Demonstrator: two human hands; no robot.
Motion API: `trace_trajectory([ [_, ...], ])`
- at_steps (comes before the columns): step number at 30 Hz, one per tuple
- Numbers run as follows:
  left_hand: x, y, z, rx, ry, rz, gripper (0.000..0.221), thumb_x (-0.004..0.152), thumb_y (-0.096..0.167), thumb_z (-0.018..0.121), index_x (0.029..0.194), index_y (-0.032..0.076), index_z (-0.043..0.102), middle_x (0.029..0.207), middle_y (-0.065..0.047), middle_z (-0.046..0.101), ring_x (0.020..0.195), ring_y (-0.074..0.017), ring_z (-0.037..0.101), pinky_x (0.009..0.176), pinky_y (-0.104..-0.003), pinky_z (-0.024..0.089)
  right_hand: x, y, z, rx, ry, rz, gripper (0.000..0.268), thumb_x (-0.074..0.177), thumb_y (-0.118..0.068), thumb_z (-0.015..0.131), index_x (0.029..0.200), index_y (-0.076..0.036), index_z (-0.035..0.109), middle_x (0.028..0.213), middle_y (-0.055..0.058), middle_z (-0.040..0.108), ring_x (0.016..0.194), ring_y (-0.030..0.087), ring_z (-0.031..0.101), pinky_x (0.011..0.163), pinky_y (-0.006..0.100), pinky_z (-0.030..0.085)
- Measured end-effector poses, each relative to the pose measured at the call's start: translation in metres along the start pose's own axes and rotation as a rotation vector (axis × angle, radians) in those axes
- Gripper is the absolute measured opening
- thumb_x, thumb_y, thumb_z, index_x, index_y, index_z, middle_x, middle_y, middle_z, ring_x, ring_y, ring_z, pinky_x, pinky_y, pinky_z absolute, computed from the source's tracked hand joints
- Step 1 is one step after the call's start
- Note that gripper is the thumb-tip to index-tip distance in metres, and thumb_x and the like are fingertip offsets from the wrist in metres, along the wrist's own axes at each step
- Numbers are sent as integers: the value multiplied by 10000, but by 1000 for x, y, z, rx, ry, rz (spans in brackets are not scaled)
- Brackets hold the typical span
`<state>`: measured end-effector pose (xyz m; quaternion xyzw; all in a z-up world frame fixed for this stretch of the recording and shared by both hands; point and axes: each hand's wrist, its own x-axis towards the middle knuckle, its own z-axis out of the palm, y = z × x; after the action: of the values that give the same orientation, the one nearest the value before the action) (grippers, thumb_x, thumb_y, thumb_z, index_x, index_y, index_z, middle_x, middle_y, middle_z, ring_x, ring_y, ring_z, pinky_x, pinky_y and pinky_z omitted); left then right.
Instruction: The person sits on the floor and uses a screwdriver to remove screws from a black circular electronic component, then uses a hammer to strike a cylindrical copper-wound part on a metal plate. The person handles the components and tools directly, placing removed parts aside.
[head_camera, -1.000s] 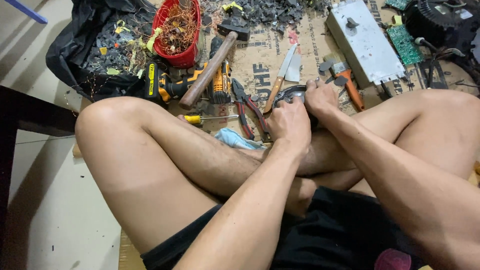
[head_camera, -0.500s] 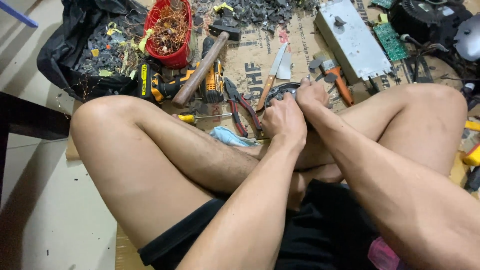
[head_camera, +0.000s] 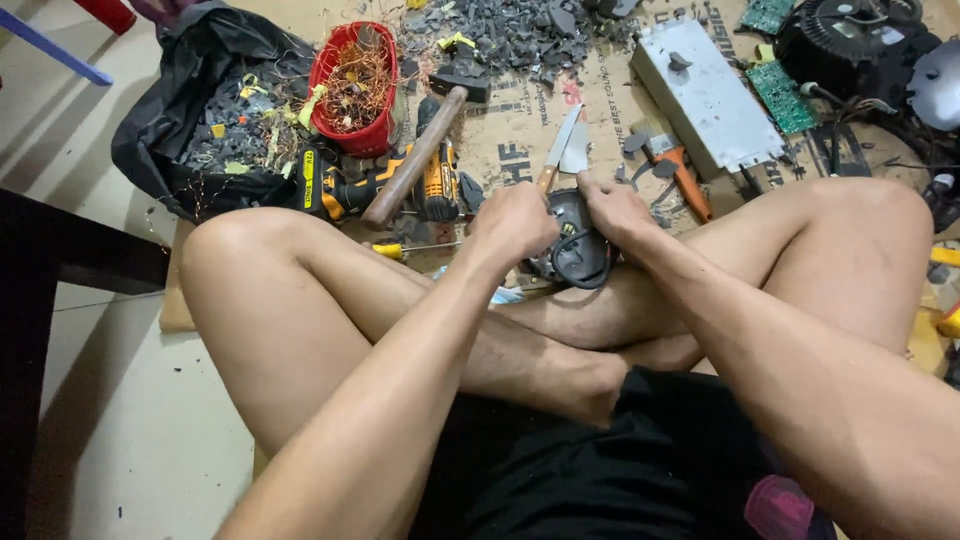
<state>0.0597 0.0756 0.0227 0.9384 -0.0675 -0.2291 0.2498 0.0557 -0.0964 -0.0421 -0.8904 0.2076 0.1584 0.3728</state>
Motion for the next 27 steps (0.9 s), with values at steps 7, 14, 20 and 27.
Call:
trace_trajectory([
  [7, -42, 24, -46, -96, -82, -70, 346, 785, 328, 611, 1017, 154, 798, 1047, -192, 759, 1089, -373, 714, 909, -492, 565, -11, -8, -1, 18, -27, 20, 770, 939, -758, 384, 1269, -143, 709, 1330, 212, 650, 1330, 404, 533, 1133, 522, 396],
  [14, -21, 23, -47, 11, -71, -58, 397, 803, 254, 580, 1090, 51, 767, 1032, -226, 749, 1081, -395, 713, 897, -515, 566, -24, -17, -8, 82, -29, 6, 716, 925, -756, 418, 1236, -193, 732, 1295, 208, 663, 1313, 409, 537, 1116, 514, 415],
  [20, 2, 26, -45, 66, -166, -54, 402, 760, 155, 607, 1097, -16, 746, 943, -247, 749, 1038, -413, 722, 862, -479, 583, -19, -20, -3, 98, -51, -7, 677, 948, -707, 398, 1254, -200, 724, 1259, 226, 672, 1293, 439, 546, 1102, 547, 419],
  [27, 9, 55, -36, 106, -81, -22, 505, 887, 354, 519, 1122, -40, 731, 1125, -251, 726, 1141, -436, 680, 934, -587, 550, -23, -23, -6, 86, -40, 0, 575, 1013, -561, 358, 1207, -168, 731, 1180, 261, 694, 1243, 471, 565, 1070, 578, 434],
])
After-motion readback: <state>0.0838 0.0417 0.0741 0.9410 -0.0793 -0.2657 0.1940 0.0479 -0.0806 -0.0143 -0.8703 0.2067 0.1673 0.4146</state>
